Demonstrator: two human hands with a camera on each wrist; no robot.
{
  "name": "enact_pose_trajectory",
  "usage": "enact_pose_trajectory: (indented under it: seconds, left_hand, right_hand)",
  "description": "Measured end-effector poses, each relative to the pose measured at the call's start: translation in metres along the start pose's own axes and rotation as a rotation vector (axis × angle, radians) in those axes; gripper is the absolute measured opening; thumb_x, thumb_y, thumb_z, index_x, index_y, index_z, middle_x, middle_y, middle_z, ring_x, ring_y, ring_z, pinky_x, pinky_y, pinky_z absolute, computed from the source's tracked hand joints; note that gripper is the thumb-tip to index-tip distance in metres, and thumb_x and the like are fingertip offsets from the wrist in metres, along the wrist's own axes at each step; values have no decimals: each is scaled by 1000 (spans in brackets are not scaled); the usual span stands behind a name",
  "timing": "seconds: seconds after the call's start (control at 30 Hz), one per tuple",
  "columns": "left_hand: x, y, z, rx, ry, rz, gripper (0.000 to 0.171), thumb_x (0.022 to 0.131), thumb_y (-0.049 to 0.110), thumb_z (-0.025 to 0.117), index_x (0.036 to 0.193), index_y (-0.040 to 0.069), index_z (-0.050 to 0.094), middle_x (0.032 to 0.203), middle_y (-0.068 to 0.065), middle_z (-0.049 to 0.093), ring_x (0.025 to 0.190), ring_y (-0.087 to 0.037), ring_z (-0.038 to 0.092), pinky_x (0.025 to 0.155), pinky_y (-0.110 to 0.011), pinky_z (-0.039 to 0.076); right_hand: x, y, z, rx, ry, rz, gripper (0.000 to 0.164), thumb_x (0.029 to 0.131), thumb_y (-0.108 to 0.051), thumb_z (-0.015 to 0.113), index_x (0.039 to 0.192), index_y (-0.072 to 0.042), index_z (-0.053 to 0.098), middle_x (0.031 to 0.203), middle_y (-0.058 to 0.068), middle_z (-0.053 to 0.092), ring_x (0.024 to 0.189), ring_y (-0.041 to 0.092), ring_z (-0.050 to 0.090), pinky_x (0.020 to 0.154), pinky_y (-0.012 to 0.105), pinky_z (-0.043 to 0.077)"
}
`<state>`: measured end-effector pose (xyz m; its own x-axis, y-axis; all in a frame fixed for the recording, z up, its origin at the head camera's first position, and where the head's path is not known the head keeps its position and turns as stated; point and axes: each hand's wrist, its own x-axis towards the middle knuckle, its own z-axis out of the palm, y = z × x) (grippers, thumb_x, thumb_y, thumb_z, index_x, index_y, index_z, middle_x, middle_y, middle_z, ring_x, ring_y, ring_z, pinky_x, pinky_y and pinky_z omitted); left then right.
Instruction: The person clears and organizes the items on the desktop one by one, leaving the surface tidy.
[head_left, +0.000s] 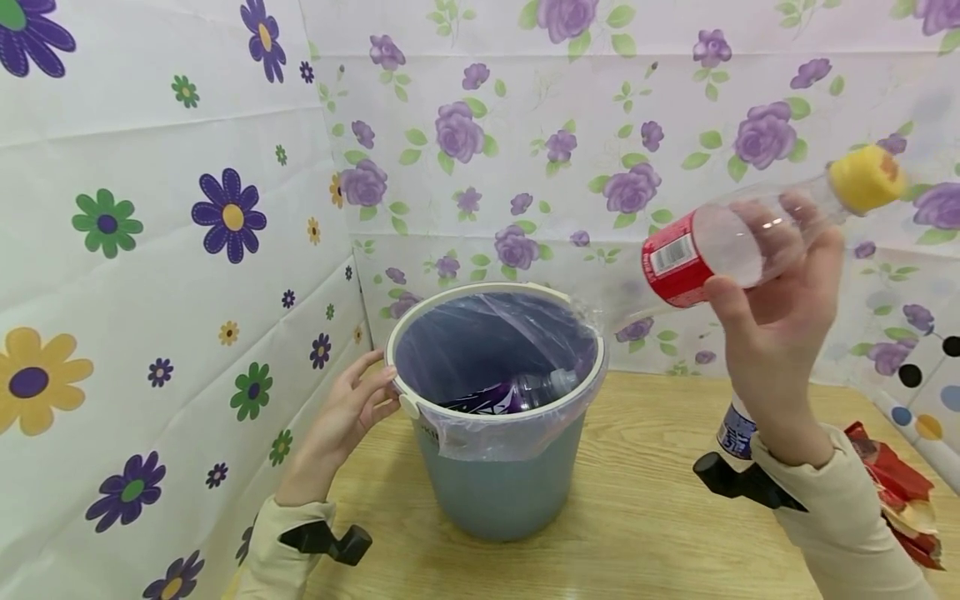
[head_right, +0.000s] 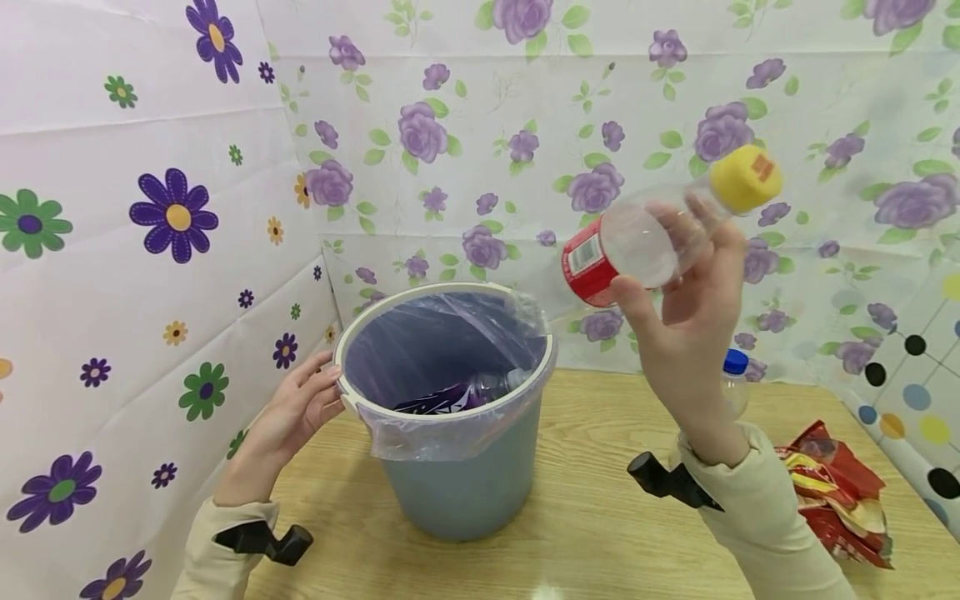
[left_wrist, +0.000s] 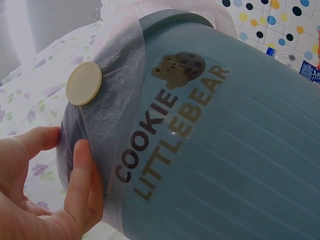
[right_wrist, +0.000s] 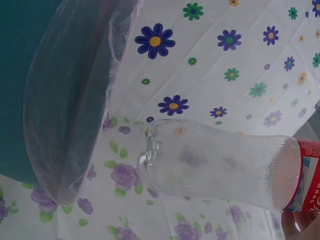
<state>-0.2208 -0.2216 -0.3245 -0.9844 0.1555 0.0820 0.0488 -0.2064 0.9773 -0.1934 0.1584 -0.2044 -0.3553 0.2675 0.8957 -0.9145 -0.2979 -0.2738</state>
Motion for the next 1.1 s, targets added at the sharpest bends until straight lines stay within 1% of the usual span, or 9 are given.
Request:
enact_pose_trajectory:
  seconds: [0.13,0.3,0.43,0.53,0.67,0.83,0.87,0.97,1.1]
  left_hand:
    - [0,-1,0,12,0,-1,65,97,15,50,151,3,16,90,5,62,77,-3,61,73,-16,55]
    - [0,-1,0,16,-2,-1,64,97,15,50,151,3,17,89,6,62,76,-3,61,73,-16,55]
    - [-1,-1,1,15,-4,1,65,96,15,51,151,2,17,91,5,62,77,-3,61,73,-16,56]
    - [-1,-1,1,19,-9,4,67,96,16,51,151,1,16,91,5,62,77,-3,61,74,-16,56]
    - [-1,0,2,11,-14,2,68,96,16,51,151,1,14,90,6,62,77,-3,61,73,-15,56]
    - [-1,2,3,-3,-17,2,69,96,15,51,152,1,13,90,6,62,76,-3,61,73,-15,55]
    - [-1,2,3,-2,-15,4,68,96,15,51,151,1,14,90,6,62,76,-3,61,73,-15,55]
    - [-1,2,4,3,-12,3,68,96,15,52,151,0,14,91,5,62,77,-3,61,73,-15,55]
    - [-2,2,4,3,-5,-2,68,96,15,52,151,0,15,93,3,62,78,-3,61,73,-15,55]
  right_hand:
    - [-11,12,-5,-43,-108,40,65,78,-1,78,127,7,37,124,20,60,107,28,57,87,26,57]
    - [-23,23,-10,-161,-237,134,57,84,1,70,132,3,39,130,14,57,110,24,57,92,23,53]
    - [-31,28,-12,-218,-294,229,60,85,7,65,139,-2,38,131,12,56,114,22,56,94,23,51]
    - [-36,32,-14,-260,-327,277,63,85,7,64,140,-3,35,131,11,55,116,21,55,95,22,49]
    - [-41,36,-18,-284,-355,322,70,83,12,63,143,-6,30,132,8,53,122,19,52,99,21,47]
    - [-42,39,-26,-301,-344,351,77,83,16,59,148,-11,28,133,6,52,123,21,50,100,24,47]
    - [-42,38,-28,-307,-339,350,75,84,16,58,148,-11,29,132,5,53,122,20,51,99,24,47]
    - [-43,38,-36,-288,-326,325,66,87,15,55,146,-4,32,130,5,54,120,20,52,97,23,47]
    - [-44,39,-54,-266,-286,300,53,90,14,51,140,4,38,127,5,56,116,19,53,95,20,47]
